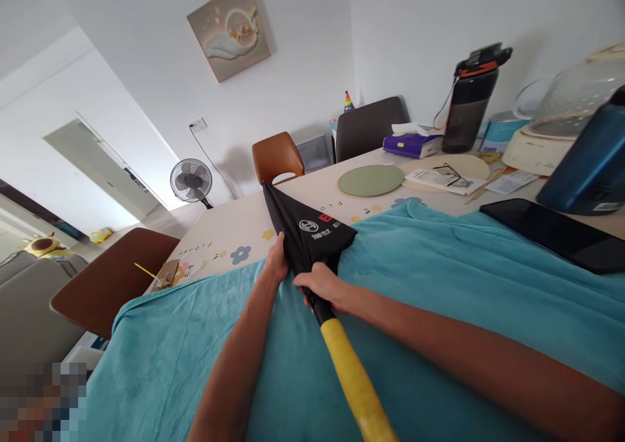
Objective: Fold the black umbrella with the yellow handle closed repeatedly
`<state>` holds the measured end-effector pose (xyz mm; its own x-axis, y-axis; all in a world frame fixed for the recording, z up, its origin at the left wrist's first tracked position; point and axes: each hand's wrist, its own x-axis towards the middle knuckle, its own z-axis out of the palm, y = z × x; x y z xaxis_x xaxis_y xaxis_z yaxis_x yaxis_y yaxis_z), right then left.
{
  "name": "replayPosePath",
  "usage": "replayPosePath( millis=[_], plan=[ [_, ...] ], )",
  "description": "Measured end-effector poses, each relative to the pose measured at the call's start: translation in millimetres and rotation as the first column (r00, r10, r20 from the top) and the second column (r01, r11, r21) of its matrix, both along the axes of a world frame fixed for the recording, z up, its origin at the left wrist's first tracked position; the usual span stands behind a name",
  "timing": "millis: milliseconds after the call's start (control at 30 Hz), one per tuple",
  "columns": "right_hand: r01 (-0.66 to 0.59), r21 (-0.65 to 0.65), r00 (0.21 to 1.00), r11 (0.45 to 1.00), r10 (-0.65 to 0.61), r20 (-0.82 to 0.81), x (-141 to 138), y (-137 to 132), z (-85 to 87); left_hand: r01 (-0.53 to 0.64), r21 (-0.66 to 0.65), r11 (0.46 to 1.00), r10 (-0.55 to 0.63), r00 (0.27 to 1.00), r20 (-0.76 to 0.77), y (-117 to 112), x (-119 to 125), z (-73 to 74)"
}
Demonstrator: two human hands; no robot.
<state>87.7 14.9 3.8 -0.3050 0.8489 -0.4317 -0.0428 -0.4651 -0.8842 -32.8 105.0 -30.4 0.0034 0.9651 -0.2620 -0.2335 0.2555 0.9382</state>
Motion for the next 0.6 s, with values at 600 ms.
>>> replayPosePath(
  millis=[600],
  plan=[
    [-0.201, -0.059, 0.902, 0.978, 0.161, -0.4, 1, -2, 0.6, 0.152, -0.058, 0.987, -0.131, 0.953, 0.274, -13, -8, 11.0]
  ],
)
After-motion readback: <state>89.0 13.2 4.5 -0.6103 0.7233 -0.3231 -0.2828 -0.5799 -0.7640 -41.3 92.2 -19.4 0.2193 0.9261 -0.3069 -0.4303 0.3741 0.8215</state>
